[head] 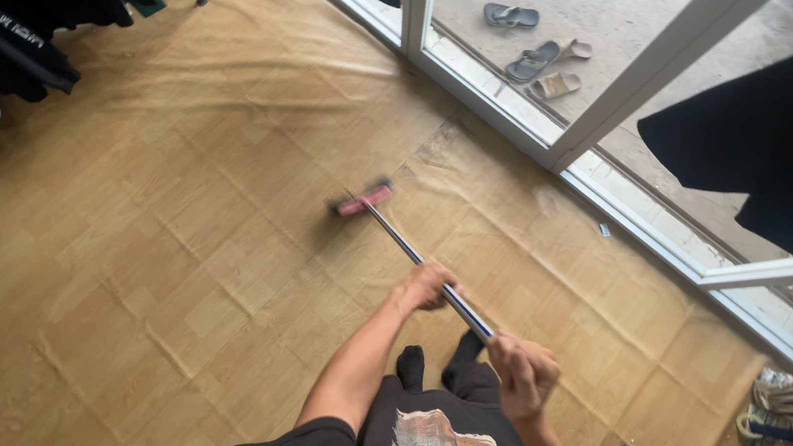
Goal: The person sweeps the floor using a broom, moving debris towards a sliding glass door and around clothing racks.
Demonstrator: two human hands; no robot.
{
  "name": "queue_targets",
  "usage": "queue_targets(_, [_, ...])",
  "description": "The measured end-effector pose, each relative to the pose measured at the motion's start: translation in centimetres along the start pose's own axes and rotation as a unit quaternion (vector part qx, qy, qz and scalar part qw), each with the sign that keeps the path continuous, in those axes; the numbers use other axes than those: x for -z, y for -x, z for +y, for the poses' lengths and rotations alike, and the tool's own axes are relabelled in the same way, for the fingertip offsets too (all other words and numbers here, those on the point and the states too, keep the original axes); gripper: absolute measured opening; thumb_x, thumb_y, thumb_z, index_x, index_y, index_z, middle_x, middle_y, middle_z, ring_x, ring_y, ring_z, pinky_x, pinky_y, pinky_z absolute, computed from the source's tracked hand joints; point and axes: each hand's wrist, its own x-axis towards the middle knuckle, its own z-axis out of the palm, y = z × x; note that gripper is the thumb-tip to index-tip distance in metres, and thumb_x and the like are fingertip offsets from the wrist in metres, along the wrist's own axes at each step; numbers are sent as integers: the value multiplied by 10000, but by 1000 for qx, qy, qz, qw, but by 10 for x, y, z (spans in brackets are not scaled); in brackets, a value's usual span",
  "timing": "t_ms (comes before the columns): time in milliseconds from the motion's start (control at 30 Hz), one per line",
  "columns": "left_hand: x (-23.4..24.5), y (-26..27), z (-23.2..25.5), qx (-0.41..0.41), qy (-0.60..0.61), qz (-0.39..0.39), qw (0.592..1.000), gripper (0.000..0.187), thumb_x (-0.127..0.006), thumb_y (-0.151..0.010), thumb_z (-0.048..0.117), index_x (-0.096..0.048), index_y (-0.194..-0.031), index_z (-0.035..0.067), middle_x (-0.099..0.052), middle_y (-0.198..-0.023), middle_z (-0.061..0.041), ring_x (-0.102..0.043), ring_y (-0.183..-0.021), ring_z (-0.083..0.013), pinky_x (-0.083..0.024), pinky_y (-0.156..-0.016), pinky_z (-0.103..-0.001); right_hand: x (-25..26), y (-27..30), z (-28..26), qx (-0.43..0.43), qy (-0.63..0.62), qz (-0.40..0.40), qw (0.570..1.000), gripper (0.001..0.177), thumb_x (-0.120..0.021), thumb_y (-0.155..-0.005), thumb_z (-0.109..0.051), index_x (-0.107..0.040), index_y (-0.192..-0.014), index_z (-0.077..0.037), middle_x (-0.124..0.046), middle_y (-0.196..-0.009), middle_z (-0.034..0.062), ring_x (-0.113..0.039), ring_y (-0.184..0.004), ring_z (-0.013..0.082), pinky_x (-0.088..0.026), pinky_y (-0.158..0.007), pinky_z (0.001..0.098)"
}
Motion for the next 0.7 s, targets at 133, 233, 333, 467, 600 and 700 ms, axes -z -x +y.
queue_targets(133, [66,-40,15,-21,-43,116,992,325,-685,-921,258,-653,-652,79,-589,-612,-181,-598,-578,-395,-471,-547,-474,18,-55,11,10,31,46,998,502,-474,-1092,-216,-371,-622,-75,-375,-564,26,-396,-511,166,-489,-694,461])
queue_targets(233, [87,-91,79,-17,58,153,986,350,-615,-1010,245,-635,-707,72,-600,-624,-152,-622,-528,-312,-492,-554,-413,53,-143,-39,47,-54,-104,992,524,-386,-1096,-338,-320,-627,-114,-263,-535,2,-228,-459,130,-235,-475,373])
queue_targets(333, [63,-136,136,-57,127,224,965,384,-696,-978,270,-585,-667,76,-575,-612,-144,-593,-525,-274,-460,-526,-410,74,-208,-94,63,-36,-169,983,528,-418,-1086,-335,-397,-599,-133,-422,-477,-19,-395,-401,88,-338,-382,294])
queue_targets(467, [12,-197,135,-37,180,90,979,284,-671,-938,273,-611,-719,103,-583,-568,-104,-550,-477,-236,-458,-510,-400,58,-270,-69,90,11,-228,969,525,-407,-1052,-211,-475,-540,-118,-456,-441,-27,-443,-360,63,-366,-390,264])
queue_targets(600, [-31,-245,56,-6,204,-2,979,250,-692,-869,246,-608,-669,122,-620,-548,-94,-583,-465,-213,-487,-504,-391,49,-283,-4,50,121,-251,959,463,-452,-1018,-103,-436,-564,-15,-425,-495,56,-425,-410,136,-306,-400,301])
queue_targets(700, [-38,-264,-31,-15,118,-3,993,93,-638,-765,96,-595,-683,103,-516,-582,-120,-486,-505,-256,-424,-478,-406,92,-294,44,-8,-27,-185,982,496,-448,-1085,-140,-417,-597,-57,-378,-524,-7,-337,-444,92,-261,-451,306])
